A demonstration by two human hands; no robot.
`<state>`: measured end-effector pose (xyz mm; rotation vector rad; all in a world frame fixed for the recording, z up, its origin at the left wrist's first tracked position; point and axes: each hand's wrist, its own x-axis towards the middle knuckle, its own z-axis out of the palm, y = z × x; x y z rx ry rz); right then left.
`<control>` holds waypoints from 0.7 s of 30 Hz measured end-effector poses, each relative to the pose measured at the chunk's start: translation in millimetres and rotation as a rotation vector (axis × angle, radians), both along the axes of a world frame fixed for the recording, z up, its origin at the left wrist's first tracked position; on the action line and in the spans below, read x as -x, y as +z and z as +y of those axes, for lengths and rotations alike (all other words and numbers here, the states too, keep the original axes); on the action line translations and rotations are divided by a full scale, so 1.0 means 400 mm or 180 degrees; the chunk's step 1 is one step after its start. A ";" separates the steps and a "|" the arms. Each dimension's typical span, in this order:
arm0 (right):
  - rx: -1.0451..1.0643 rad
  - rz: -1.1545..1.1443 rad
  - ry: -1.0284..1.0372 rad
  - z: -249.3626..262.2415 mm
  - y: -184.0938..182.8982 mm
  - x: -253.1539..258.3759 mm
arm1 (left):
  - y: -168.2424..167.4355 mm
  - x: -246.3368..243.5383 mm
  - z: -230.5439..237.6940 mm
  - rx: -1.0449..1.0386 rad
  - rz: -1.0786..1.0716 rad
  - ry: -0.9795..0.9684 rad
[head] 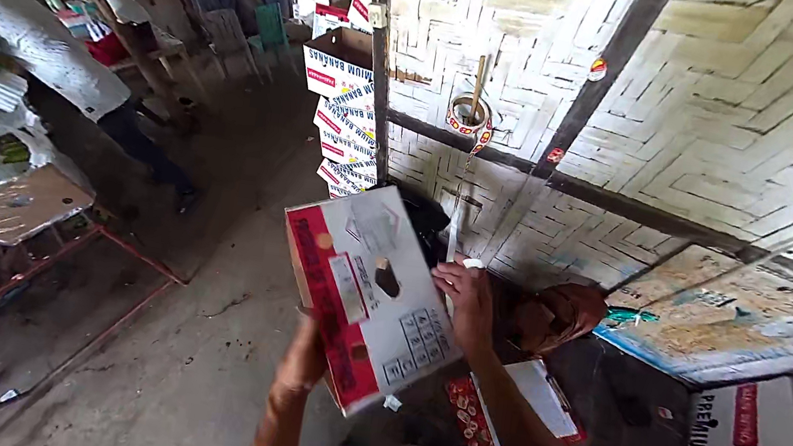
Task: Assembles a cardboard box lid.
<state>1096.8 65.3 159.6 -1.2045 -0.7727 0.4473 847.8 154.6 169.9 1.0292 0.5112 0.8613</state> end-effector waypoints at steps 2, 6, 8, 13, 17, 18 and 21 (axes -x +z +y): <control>-0.0075 -0.0556 -0.0099 0.018 -0.001 0.042 | -0.053 -0.013 -0.042 0.0281 -0.0042 0.0181; -0.0131 -0.2082 -0.0283 -0.005 -0.038 0.046 | -0.040 -0.006 -0.025 0.0334 0.0224 0.0715; -0.0012 -0.2698 -0.0313 -0.033 -0.058 0.034 | -0.041 0.014 0.002 0.0357 0.0246 0.0862; 0.0058 -0.3535 -0.0480 -0.033 -0.065 0.033 | -0.055 0.035 0.023 0.0415 0.0124 0.0903; 0.0474 -0.4267 -0.0005 -0.037 -0.031 0.050 | -0.056 0.036 0.031 0.0388 0.0103 0.0894; 0.0628 -0.4406 0.0198 -0.045 -0.015 0.053 | -0.055 0.039 0.032 0.0377 0.0120 0.0904; 0.0992 -0.4481 0.0674 -0.058 0.026 0.064 | -0.050 0.048 0.037 0.0396 0.0247 0.0981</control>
